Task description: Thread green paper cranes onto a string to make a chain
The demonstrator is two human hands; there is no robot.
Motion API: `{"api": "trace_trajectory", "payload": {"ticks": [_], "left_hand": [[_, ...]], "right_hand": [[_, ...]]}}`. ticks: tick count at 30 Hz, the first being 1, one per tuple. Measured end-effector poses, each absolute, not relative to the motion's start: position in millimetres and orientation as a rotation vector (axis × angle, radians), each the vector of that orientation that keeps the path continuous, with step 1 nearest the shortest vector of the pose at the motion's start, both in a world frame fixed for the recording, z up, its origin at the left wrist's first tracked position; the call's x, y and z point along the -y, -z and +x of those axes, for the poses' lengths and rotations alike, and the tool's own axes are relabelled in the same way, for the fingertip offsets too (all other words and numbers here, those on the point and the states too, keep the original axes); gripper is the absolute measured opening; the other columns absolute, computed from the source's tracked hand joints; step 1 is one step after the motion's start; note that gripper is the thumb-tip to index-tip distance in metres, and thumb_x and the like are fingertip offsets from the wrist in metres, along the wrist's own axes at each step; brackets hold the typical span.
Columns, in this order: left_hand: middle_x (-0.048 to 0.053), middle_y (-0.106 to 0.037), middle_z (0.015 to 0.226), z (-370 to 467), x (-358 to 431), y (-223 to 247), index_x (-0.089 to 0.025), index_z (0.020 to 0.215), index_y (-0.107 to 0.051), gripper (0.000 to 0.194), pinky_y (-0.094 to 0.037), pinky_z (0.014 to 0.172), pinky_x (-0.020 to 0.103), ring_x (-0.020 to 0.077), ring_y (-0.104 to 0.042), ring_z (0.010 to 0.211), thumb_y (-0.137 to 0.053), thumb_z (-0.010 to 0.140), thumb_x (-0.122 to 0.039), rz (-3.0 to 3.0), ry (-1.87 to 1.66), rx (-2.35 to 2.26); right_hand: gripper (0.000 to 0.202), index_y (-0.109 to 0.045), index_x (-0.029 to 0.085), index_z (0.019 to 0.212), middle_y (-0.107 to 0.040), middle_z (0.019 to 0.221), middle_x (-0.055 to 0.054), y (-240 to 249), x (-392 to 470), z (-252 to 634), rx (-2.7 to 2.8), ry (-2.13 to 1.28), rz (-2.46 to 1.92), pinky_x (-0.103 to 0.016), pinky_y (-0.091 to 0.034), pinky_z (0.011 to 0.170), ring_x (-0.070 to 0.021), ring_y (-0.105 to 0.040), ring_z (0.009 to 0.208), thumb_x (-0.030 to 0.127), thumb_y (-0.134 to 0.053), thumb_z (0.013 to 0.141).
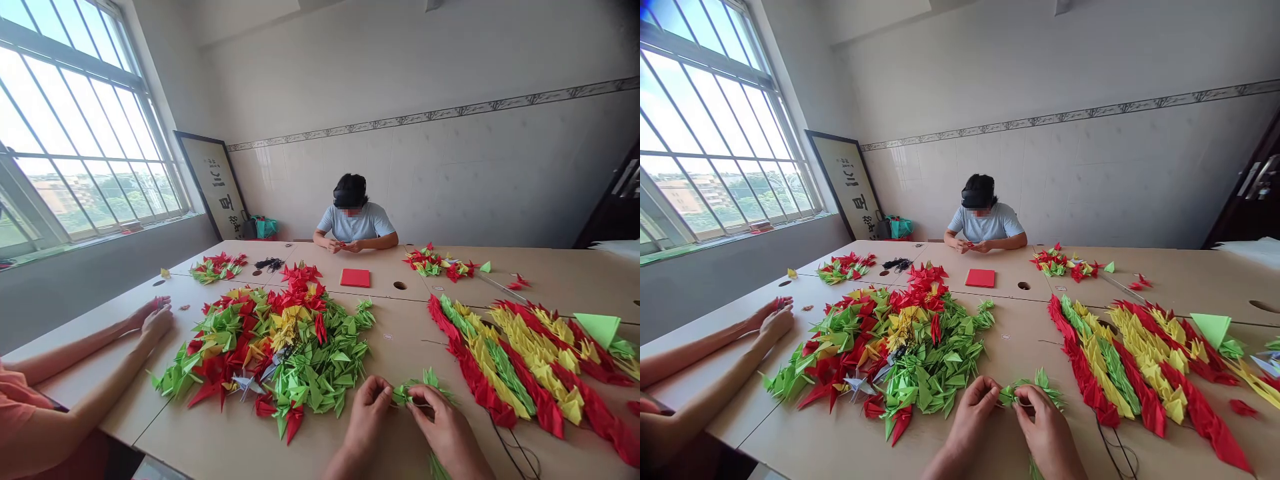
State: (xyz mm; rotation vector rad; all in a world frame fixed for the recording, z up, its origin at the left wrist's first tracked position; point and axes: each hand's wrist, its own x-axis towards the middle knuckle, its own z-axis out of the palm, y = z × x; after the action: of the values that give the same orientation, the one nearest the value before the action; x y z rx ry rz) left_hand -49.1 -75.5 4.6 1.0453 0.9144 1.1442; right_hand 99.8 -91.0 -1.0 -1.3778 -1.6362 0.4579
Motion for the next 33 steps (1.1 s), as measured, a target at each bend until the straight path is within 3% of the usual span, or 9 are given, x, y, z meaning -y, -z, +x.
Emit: {"api": "trace_trajectory", "payload": {"ticks": [6,12,19,25,33], "left_hand": [[0.0,-0.056,0.077,-52.2,74.3,-2.1,-0.017,0.072,-0.052,0.036,-0.043,0.066,0.025,0.013,-0.051,0.068,-0.061,0.071,-0.053,0.985,-1.172,-0.872],[-0.001,-0.051,0.069,-49.3,77.9,-4.2,-0.017,0.074,-0.055,0.034,-0.045,0.062,0.024,0.0128,-0.049,0.066,-0.058,0.075,-0.051,0.998,-1.202,-0.929],[0.004,-0.057,0.081,-47.0,83.1,-1.8,-0.017,0.083,-0.065,0.017,-0.043,0.06,0.023,0.0141,-0.052,0.07,-0.051,0.08,-0.027,1.345,-1.358,-1.053],[0.006,-0.06,0.082,-43.5,84.7,-2.6,-0.015,0.079,-0.066,0.021,-0.041,0.056,0.021,0.0134,-0.055,0.067,-0.05,0.069,-0.008,1.543,-1.244,-1.181],[0.006,-0.061,0.081,-43.3,79.7,10.3,-0.016,0.077,-0.069,0.027,-0.041,0.057,0.021,0.0138,-0.056,0.067,-0.049,0.063,-0.002,1.57,-1.217,-1.228]], "right_hand": [[0.013,-0.062,0.022,0.08,-0.07,0.078,-0.006,1.3,88.2,101.4,1.662,-0.411,-1.387,-0.028,-0.054,0.06,-0.0189,-0.066,0.064,0.026,-0.051,0.074],[0.013,-0.062,0.022,0.082,-0.07,0.08,-0.005,3.0,87.1,100.1,1.683,-0.383,-1.397,-0.029,-0.054,0.061,-0.0186,-0.066,0.066,0.024,-0.052,0.074],[0.014,-0.062,0.024,0.084,-0.069,0.084,-0.004,1.3,90.8,100.0,1.716,-0.371,-1.402,-0.028,-0.053,0.062,-0.0179,-0.065,0.069,0.021,-0.05,0.077],[0.014,-0.061,0.024,0.084,-0.068,0.084,-0.004,5.4,88.6,100.9,1.706,-0.355,-1.397,-0.028,-0.053,0.061,-0.0179,-0.065,0.068,0.022,-0.049,0.078],[0.013,-0.061,0.023,0.083,-0.069,0.083,-0.006,7.2,86.6,100.5,1.702,-0.346,-1.352,-0.027,-0.055,0.064,-0.0188,-0.067,0.072,0.023,-0.049,0.077]]}}
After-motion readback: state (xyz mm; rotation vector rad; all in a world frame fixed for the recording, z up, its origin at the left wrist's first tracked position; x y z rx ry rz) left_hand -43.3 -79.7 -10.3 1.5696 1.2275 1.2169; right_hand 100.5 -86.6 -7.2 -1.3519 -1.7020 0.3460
